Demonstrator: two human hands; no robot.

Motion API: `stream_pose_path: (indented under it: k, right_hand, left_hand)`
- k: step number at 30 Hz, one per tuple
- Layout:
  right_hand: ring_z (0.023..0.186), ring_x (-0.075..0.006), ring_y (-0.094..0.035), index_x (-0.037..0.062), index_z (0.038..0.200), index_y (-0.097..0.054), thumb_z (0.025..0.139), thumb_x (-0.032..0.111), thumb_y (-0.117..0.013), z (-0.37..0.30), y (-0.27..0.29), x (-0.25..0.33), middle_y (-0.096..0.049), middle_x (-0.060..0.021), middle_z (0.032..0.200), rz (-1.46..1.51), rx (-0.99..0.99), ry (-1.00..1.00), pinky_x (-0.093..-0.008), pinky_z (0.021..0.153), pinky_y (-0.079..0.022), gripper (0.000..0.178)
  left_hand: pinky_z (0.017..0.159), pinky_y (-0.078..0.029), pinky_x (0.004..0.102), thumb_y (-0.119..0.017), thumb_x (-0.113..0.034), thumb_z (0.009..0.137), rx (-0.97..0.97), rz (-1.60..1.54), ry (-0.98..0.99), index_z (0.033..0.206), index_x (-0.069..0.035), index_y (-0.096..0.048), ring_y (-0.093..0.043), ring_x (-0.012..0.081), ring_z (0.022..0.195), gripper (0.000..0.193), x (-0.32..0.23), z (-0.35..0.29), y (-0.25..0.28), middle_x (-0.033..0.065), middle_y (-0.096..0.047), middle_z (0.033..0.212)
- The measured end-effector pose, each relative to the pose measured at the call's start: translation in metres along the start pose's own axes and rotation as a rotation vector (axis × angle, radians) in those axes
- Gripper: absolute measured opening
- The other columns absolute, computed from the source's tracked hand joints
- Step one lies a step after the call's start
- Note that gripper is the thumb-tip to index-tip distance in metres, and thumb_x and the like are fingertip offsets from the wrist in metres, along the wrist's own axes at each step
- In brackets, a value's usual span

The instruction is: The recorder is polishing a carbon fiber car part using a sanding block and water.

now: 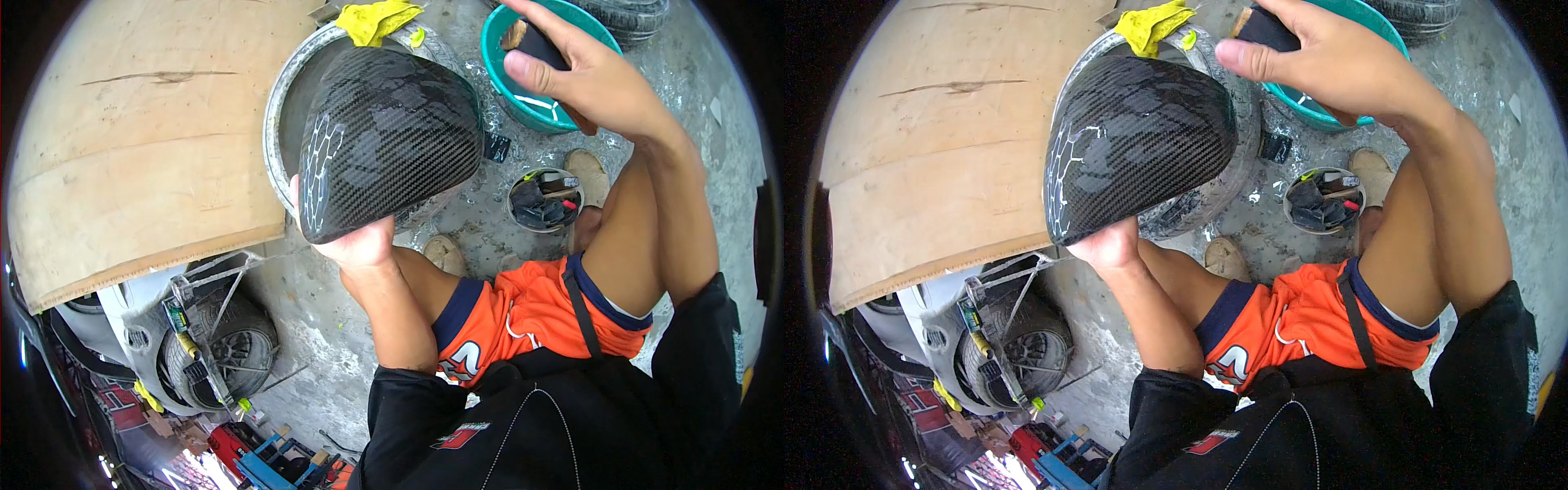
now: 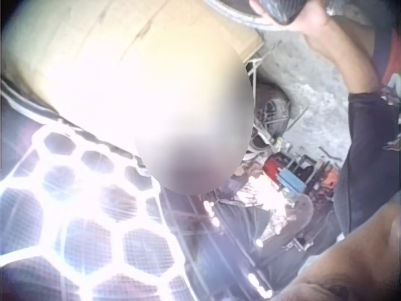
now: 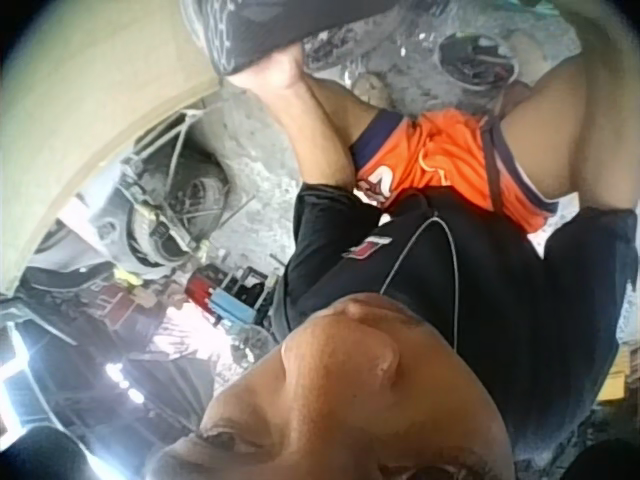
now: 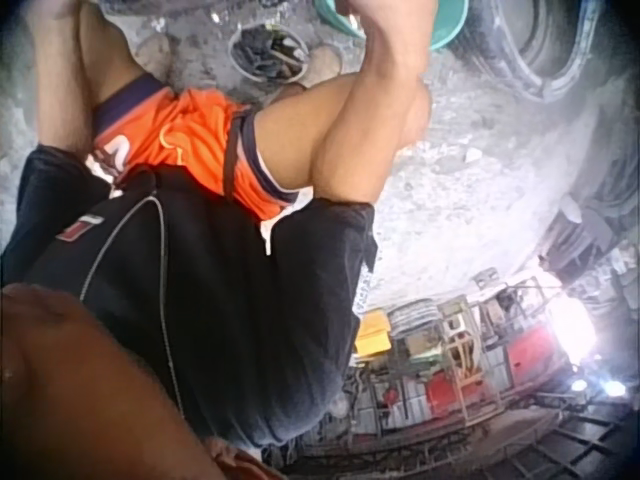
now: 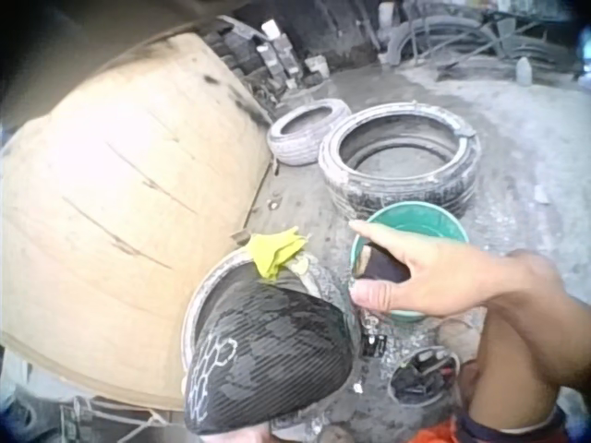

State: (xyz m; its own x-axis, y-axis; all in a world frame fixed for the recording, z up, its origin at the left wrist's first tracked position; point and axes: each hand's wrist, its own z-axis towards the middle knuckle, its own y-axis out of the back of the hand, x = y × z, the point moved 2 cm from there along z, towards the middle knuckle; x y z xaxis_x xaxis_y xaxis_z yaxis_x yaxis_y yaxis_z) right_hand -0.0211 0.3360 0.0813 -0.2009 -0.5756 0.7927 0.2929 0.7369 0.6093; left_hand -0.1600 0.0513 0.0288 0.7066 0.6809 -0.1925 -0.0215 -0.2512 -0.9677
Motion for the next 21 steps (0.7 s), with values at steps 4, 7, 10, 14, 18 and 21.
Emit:
stream_pose_path:
  k: [4, 7, 10, 14, 18, 21]
  right_hand:
    - [0.069, -0.0141, -0.061, -0.0021, 0.161, -0.013, 0.106, 0.034, -0.057, 0.004, -0.002, 0.016, -0.060, -0.0058, 0.102, 0.581, 0.192, -0.311, -0.0279, 0.057, -0.050, 0.079]
    - [0.073, -0.0099, -0.057, -0.0031, 0.160, -0.017, 0.108, 0.025, -0.055, -0.002, 0.007, 0.014, -0.058, -0.0025, 0.103, 0.900, 0.266, -0.040, -0.0255, 0.063, -0.050, 0.070]
    - [0.099, -0.0080, -0.051, -0.0042, 0.155, -0.035, 0.107, 0.021, -0.056, 0.000, -0.004, 0.014, -0.057, 0.0000, 0.113, 0.670, -0.117, -0.046, -0.0220, 0.093, -0.042, 0.058]
    - [0.099, -0.0084, -0.053, -0.0053, 0.152, -0.038, 0.106, 0.020, -0.057, 0.002, -0.005, 0.010, -0.058, -0.0002, 0.114, 0.607, -0.135, -0.013, -0.0230, 0.091, -0.044, 0.056]
    - [0.095, -0.0144, -0.061, 0.0065, 0.139, -0.055, 0.097, 0.013, -0.066, 0.037, -0.014, -0.010, -0.063, -0.0038, 0.104, 0.280, -0.143, 0.014, -0.0305, 0.083, -0.050, 0.044]
    - [0.112, -0.0418, -0.064, 0.0059, 0.134, -0.052, 0.096, 0.031, -0.067, 0.100, -0.032, -0.117, -0.068, -0.0222, 0.118, -0.409, -0.214, 0.195, -0.0497, 0.092, -0.048, 0.048]
  left_hand:
    - [0.114, -0.039, 0.0569, -0.048, -0.049, 0.100, -0.008, -0.027, -0.033, 0.136, -0.004, -0.061, -0.055, 0.0371, 0.131, 0.059, -0.015, -0.007, 0.011, 0.0166, -0.062, 0.139]
    - [0.109, -0.046, 0.0555, -0.049, -0.051, 0.099, -0.019, 0.025, -0.177, 0.135, -0.004, -0.061, -0.057, 0.0371, 0.127, 0.060, -0.026, -0.019, 0.033, 0.0167, -0.063, 0.137]
    - [0.103, -0.052, 0.0538, -0.054, -0.052, 0.097, -0.021, 0.178, -0.351, 0.131, -0.004, -0.063, -0.061, 0.0375, 0.122, 0.059, -0.021, -0.029, 0.043, 0.0171, -0.064, 0.135]
    - [0.104, -0.050, 0.0567, -0.059, -0.050, 0.095, 0.190, 0.231, -0.396, 0.130, -0.004, -0.064, -0.061, 0.0398, 0.122, 0.059, -0.017, -0.035, 0.047, 0.0194, -0.063, 0.136]
    - [0.110, -0.043, 0.0588, -0.059, -0.050, 0.091, 0.154, 0.004, -0.261, 0.134, 0.000, -0.062, -0.058, 0.0424, 0.126, 0.066, -0.014, -0.041, 0.023, 0.0217, -0.060, 0.140]
    - [0.115, -0.037, 0.0578, -0.056, -0.050, 0.090, 0.224, -0.097, 0.048, 0.138, 0.004, -0.058, -0.056, 0.0426, 0.130, 0.072, 0.010, -0.026, 0.002, 0.0233, -0.059, 0.141]
